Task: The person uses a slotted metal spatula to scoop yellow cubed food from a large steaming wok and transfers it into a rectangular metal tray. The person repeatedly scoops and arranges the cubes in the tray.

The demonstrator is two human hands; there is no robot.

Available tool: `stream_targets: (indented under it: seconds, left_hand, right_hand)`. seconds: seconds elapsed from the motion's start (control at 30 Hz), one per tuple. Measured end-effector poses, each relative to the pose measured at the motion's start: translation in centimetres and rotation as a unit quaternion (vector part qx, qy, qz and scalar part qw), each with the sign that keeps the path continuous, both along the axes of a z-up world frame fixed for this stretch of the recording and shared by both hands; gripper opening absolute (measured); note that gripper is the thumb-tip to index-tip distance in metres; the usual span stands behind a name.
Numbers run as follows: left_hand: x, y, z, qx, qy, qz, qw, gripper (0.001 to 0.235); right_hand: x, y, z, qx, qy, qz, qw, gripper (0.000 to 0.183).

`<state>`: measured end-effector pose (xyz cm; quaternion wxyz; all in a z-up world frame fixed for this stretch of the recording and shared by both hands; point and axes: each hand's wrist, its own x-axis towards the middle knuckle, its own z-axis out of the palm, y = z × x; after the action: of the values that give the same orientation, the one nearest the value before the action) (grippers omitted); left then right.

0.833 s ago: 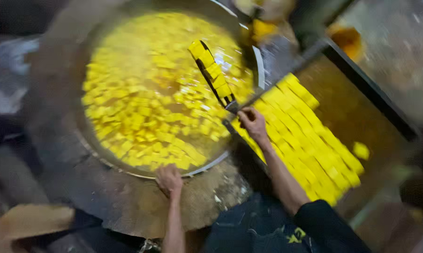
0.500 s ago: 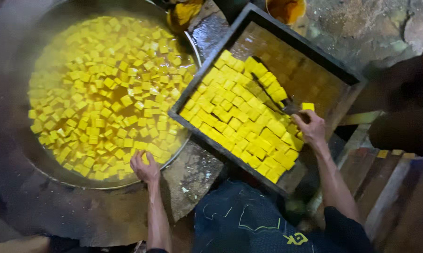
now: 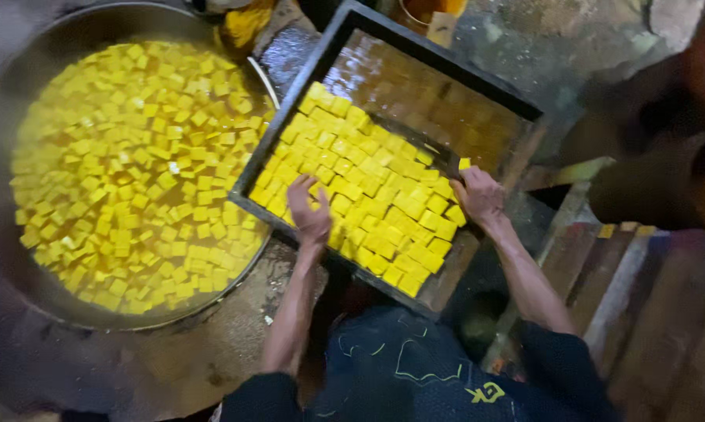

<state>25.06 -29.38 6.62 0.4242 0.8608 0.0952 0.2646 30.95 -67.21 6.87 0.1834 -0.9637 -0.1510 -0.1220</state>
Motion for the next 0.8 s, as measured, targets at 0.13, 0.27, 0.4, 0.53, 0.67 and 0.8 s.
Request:
stream_targets:
  seconds: [0.13, 0.27, 0.4, 0.53, 0.67, 0.8]
  left_hand:
    - [6.5, -10.4, -2.6, -0.005, 0.009, -0.146, 0.989, 0.033]
    - [11.4, -18.7, -6.3, 0.041, 0.076, -0.227, 0.97, 0.042]
    - [12.7, -26.0, -10.2, 0.131, -0.005, -0.376, 0.917, 0.058]
    - [12.7, -27.4, -12.3, 0.29, 0.017, -0.508, 0.811, 0.037]
    - [12.6, -24.3, -13.0, 0.098, -0.005, -0.449, 0.888, 0.037]
    - [12.1, -25.4, -13.5, 0.159, 0.048, -0.458, 0.873, 0.037]
  right_hand:
    - [-2.5, -2.7, 1.5, 0.171, -0.016, -0.133, 0.976, 0.024]
    - [-7.9, -8.5, 1.3, 0.276, 0.073, -0.244, 0.927, 0.025]
    - [-12.8, -12.1, -1.5, 0.371, 0.099, -0.292, 0.876, 0.023]
    - [-16.5, -14.4, -4.2, 0.456, 0.09, -0.306, 0.831, 0.024]
    - [-19.5, -15.6, -6.6, 0.477, 0.101, -0.332, 0.807, 0.02]
    - [-20.7, -15.6, -7.8, 0.483, 0.094, -0.343, 0.8, 0.02]
